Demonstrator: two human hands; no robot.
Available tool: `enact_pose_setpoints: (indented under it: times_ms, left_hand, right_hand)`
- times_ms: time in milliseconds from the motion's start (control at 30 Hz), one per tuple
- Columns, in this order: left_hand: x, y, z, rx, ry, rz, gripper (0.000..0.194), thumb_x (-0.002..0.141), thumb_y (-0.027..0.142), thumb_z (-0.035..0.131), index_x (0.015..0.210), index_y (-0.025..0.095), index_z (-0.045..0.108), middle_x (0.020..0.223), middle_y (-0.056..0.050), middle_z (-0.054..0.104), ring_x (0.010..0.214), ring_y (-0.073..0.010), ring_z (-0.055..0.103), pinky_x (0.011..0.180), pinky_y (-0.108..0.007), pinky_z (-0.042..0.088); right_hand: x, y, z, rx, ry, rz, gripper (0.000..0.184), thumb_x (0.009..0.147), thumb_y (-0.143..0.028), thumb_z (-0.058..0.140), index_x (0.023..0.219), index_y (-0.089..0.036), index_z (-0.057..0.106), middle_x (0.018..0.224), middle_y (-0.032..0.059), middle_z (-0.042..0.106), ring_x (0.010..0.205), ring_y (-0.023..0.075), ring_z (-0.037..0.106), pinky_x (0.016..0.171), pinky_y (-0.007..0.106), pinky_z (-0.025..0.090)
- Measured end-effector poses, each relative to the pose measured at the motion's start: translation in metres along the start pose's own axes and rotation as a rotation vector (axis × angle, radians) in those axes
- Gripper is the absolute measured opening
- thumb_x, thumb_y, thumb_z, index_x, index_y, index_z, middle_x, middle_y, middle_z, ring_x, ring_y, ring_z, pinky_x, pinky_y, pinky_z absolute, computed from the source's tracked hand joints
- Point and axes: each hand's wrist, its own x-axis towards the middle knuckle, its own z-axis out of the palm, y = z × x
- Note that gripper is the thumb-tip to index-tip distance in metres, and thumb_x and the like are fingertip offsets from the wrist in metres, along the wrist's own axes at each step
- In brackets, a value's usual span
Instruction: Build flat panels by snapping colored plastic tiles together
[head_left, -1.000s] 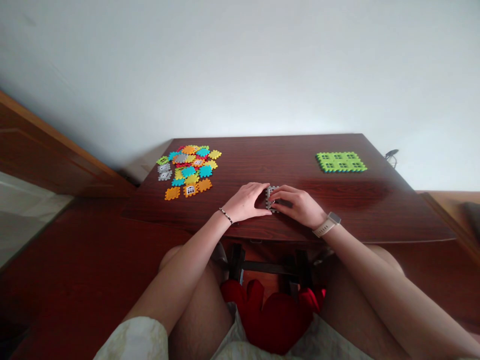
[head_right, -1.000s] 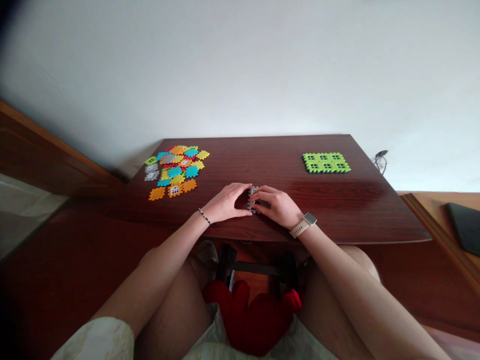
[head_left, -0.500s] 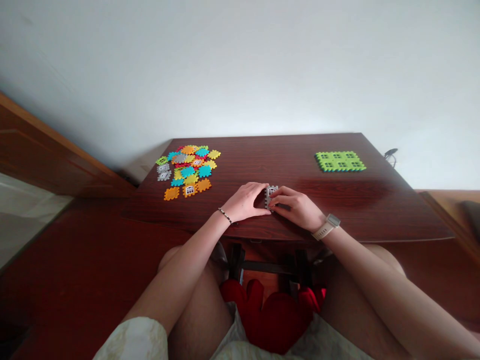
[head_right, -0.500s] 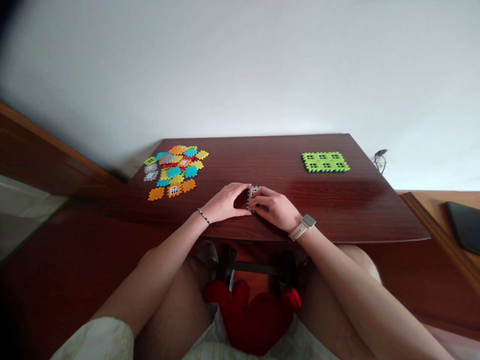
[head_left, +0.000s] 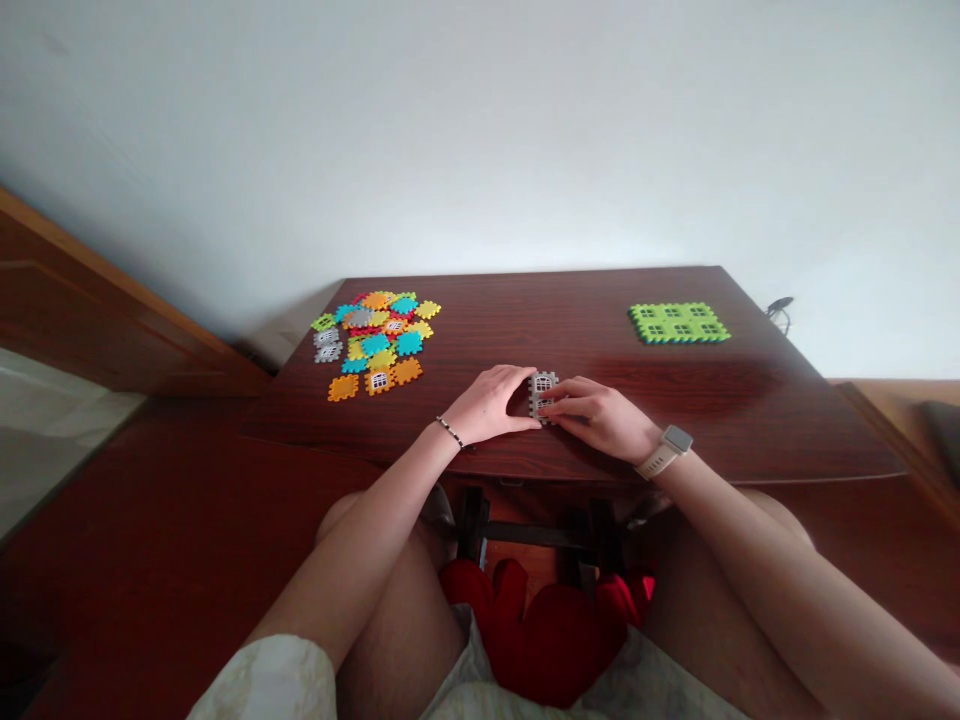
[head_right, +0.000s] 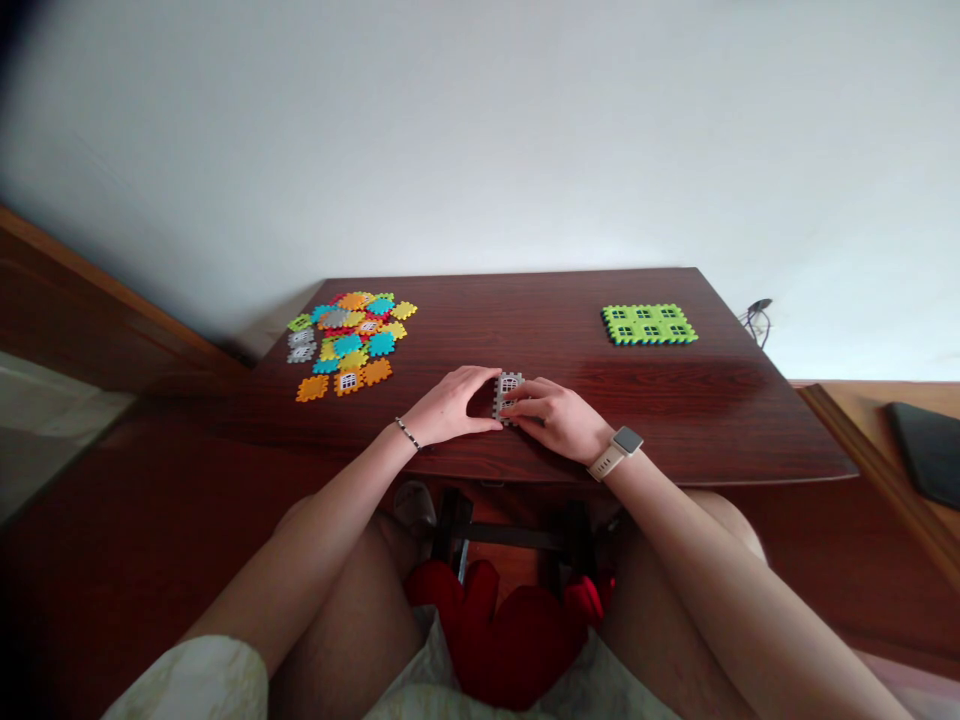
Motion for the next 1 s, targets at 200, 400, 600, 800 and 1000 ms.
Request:
enact_pose_setpoints:
  times_ms: [200,400,600,800,1000]
  left_hand:
    - [0.0,0.0,0.0,-0.012,-0.002,-0.006,0.081,0.085,0.044,0.093,0.152,0.021,0.054,0.153,-0.016,0.063,0.144,-0.0359,0.059,0.125,-0.053,0.045]
    - [-0.001,0.0,0.0,-0.031,-0.004,-0.02,0.082,0.084,0.044,0.093,0.153,0.022,0.054,0.154,-0.017,0.063,0.143,-0.0365,0.059,0.124,-0.054,0.044]
    - [0.0,-0.002,0.001,-0.035,-0.009,-0.015,0.082,0.085,0.046,0.092,0.153,0.022,0.054,0.153,-0.017,0.063,0.144,-0.0379,0.057,0.124,-0.056,0.043]
    - [-0.001,-0.003,0.002,-0.032,0.0,0.0,0.081,0.086,0.046,0.091,0.154,0.023,0.053,0.154,-0.017,0.062,0.144,-0.0373,0.057,0.125,-0.056,0.043]
    - [-0.002,-0.001,0.003,-0.071,0.039,0.022,0.08,0.085,0.038,0.092,0.153,0.025,0.051,0.153,-0.016,0.061,0.143,-0.0376,0.057,0.124,-0.059,0.045]
  right_hand:
    - [-0.002,-0.001,-0.003,-0.078,-0.046,-0.051,0.033,0.108,-0.018,0.055,0.125,-0.028,0.082,0.127,0.0111,0.077,0.112,0.0291,0.071,0.095,0.048,0.064]
    - [-0.006,-0.002,-0.003,-0.087,-0.058,-0.038,0.04,0.106,-0.014,0.055,0.133,-0.033,0.079,0.136,0.0085,0.075,0.119,0.0298,0.068,0.102,0.051,0.063]
    - [-0.01,-0.002,-0.005,-0.08,-0.063,-0.023,0.04,0.107,-0.015,0.053,0.136,-0.032,0.076,0.141,0.0079,0.073,0.121,0.0294,0.067,0.106,0.053,0.061]
    - [-0.015,-0.003,-0.013,-0.059,-0.006,0.034,0.029,0.108,-0.021,0.056,0.124,-0.029,0.078,0.131,0.0099,0.076,0.119,0.0296,0.069,0.106,0.054,0.061]
    - [-0.026,0.002,-0.018,-0.086,0.034,0.168,0.034,0.104,-0.038,0.069,0.137,-0.029,0.072,0.139,0.012,0.072,0.127,0.0341,0.067,0.111,0.059,0.058]
